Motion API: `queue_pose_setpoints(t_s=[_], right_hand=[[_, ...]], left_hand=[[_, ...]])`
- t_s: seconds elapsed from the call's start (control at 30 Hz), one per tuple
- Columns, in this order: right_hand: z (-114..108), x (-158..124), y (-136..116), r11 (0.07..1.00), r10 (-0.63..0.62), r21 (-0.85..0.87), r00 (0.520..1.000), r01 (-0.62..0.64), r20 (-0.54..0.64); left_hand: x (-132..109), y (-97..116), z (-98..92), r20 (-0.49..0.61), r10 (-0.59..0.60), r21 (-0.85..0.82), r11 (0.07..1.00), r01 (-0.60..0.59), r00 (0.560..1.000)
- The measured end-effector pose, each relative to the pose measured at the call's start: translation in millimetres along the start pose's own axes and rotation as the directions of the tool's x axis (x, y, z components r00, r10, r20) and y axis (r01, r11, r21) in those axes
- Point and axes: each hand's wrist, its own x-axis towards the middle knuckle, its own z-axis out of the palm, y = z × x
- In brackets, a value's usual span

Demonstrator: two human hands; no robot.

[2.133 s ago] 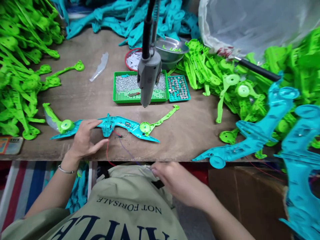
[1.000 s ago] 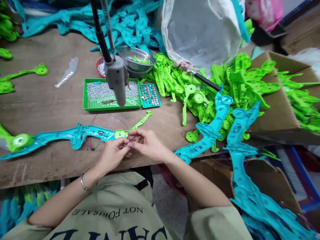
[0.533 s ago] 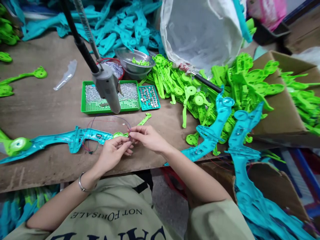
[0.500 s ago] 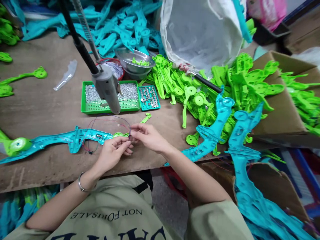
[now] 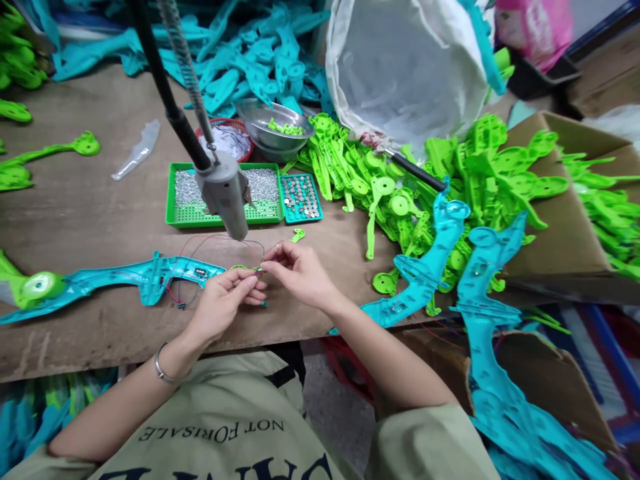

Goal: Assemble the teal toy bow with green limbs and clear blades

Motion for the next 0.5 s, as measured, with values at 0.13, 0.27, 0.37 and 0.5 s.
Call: queue_pose_setpoints(t_s=[0.13,0.27,0.37,0.5], right_hand=[[-1.2,0.8,4.1,0.995,0.08,0.056,0.994,-0.084,0.073],[-4.6,4.4,7.3,0.997,0.066,0.028,0.994,-0.069,0.083],[-13.6,14.6,12.0,1.0,-0.011,-0.016,0.996,0.012,0.091],[-26.2,36.6,21.5,0.969,-0.173,-0.157,0.977,0.192,0.128]], left_hand=[[1.9,-0.1,2.8,0.003,-0.018,-0.06,0.998,0.018,1.0],[2.4,-5.4,3.7,0.042,-0.032,-0.006,0.999,0.032,0.999],[0.7,-8.9,1.2,0.053,0.058,0.218,0.973,-0.068,0.997],[-2.5,-12.5,-5.4,0.173,0.495,0.715,0.532,-0.454,0.852]])
